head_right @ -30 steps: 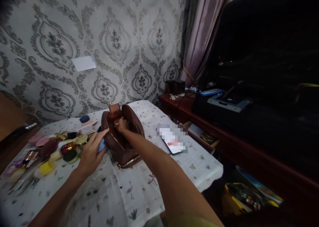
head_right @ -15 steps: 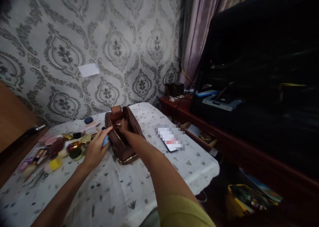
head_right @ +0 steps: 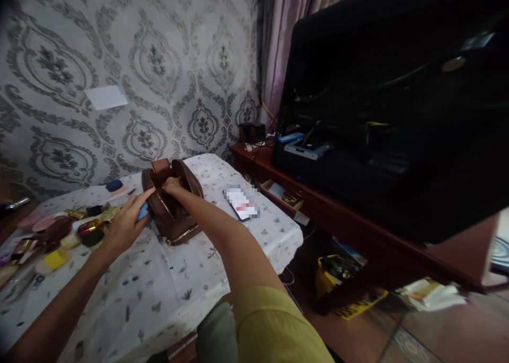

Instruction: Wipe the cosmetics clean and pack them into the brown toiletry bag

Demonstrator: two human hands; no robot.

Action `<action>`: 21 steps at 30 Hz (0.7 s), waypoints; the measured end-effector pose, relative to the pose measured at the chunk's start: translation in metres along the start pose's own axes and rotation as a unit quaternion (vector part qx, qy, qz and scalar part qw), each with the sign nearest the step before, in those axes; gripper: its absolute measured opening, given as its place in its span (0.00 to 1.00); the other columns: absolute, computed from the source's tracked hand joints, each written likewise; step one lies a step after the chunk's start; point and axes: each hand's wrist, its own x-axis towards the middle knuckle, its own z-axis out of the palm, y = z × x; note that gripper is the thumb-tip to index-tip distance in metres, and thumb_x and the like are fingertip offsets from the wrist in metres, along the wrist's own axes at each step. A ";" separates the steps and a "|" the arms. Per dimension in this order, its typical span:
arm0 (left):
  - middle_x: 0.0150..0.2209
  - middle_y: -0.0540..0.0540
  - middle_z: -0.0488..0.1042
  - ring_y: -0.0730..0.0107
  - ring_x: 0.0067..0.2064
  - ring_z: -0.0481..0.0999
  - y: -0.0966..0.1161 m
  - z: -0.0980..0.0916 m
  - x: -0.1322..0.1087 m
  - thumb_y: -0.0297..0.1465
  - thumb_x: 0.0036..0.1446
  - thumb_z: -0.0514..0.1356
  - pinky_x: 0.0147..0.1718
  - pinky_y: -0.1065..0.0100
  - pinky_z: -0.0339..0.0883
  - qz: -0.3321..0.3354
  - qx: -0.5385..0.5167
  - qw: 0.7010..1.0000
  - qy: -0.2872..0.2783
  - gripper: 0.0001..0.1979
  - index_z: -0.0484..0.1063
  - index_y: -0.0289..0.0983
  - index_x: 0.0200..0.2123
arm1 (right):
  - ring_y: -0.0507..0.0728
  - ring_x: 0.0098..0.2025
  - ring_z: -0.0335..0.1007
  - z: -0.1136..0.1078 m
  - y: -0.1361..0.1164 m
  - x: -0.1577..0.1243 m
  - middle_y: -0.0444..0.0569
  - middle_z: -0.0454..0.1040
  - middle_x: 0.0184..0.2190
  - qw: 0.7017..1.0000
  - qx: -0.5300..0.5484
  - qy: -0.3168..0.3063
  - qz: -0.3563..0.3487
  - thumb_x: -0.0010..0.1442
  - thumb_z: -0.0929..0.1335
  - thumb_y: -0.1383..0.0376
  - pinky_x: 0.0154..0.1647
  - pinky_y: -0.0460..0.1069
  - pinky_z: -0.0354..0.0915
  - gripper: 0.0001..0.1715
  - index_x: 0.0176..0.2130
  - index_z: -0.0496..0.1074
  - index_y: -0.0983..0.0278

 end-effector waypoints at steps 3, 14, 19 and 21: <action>0.52 0.41 0.70 0.53 0.53 0.73 0.001 -0.002 0.002 0.29 0.61 0.50 0.53 0.55 0.68 0.002 0.004 1.000 -0.002 0.29 0.59 0.41 0.66 | 0.60 0.43 0.76 -0.016 -0.012 -0.006 0.51 0.78 0.40 0.998 -0.041 -0.047 0.008 0.59 0.73 0.65 0.43 0.53 0.72 0.10 0.41 0.76 0.69; 0.59 0.36 0.70 0.52 0.56 0.74 -0.022 0.010 -0.033 0.33 0.62 0.50 0.51 0.55 0.69 -0.041 -0.015 0.999 0.002 0.27 0.59 0.36 0.64 | 0.58 0.55 0.69 -0.036 0.009 -0.120 0.56 0.73 0.50 0.952 0.030 0.177 -0.249 0.62 0.62 0.71 0.57 0.51 0.65 0.16 0.46 0.75 0.64; 0.44 0.42 0.76 0.61 0.45 0.77 -0.041 0.006 -0.081 0.29 0.61 0.50 0.45 0.63 0.71 -0.020 0.016 0.999 -0.037 0.16 0.74 0.38 0.48 | 0.60 0.58 0.66 -0.019 0.016 -0.152 0.56 0.69 0.53 0.902 0.082 0.204 -0.372 0.65 0.60 0.70 0.60 0.57 0.63 0.17 0.47 0.73 0.59; 0.42 0.43 0.76 0.63 0.44 0.77 -0.049 0.001 -0.097 0.29 0.61 0.51 0.43 0.65 0.71 -0.031 0.041 0.998 -0.037 0.15 0.75 0.39 0.46 | 0.59 0.56 0.68 -0.001 0.019 -0.157 0.56 0.69 0.53 0.891 0.071 0.141 -0.425 0.64 0.60 0.72 0.59 0.56 0.64 0.18 0.48 0.73 0.59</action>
